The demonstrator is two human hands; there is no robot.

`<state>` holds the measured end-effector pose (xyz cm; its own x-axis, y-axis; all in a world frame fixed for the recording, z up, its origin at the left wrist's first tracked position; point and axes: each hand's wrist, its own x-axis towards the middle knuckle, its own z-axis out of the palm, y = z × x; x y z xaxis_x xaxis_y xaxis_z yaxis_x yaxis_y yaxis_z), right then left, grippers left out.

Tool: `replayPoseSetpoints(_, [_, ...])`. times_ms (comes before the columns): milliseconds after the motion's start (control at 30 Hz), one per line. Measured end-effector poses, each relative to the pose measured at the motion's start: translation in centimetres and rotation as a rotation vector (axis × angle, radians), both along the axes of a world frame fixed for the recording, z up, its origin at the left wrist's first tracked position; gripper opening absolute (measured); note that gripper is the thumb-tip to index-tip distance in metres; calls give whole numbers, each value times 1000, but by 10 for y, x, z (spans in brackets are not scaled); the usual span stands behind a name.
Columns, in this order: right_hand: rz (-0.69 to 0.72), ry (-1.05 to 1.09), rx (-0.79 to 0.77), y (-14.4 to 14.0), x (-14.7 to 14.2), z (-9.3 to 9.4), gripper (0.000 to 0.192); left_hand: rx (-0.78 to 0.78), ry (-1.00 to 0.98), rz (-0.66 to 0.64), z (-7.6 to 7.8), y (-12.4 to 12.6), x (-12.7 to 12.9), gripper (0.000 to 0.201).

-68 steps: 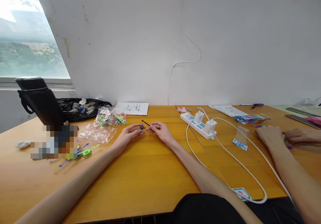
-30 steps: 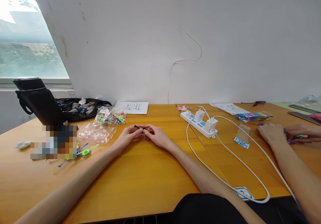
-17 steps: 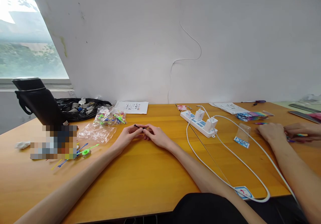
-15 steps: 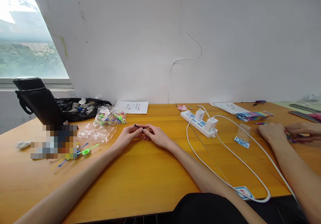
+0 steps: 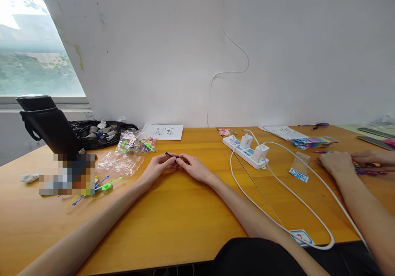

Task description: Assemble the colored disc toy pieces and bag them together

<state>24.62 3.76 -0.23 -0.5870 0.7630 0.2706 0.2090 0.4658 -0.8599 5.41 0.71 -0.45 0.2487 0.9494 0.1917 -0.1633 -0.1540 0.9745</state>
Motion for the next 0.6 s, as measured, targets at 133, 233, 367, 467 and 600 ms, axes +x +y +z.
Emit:
replayPoseSetpoints(133, [40,10,-30,5,0,-6,48,6,13,-46,-1,2,0,45])
replayPoseSetpoints(233, [44,11,-31,6,0,-9,50,16,15,-76,-2,3,0,46])
replayPoseSetpoints(367, [36,-3,-18,5,1,-8,49,5,12,-94,-3,3,-1,47])
replayPoseSetpoints(467, [38,-6,-32,5,1,-7,49,5,23,-101,-5,4,-1,46])
replayPoseSetpoints(600, [59,9,-69,4,1,-6,50,2,29,-102,-6,5,-2,46])
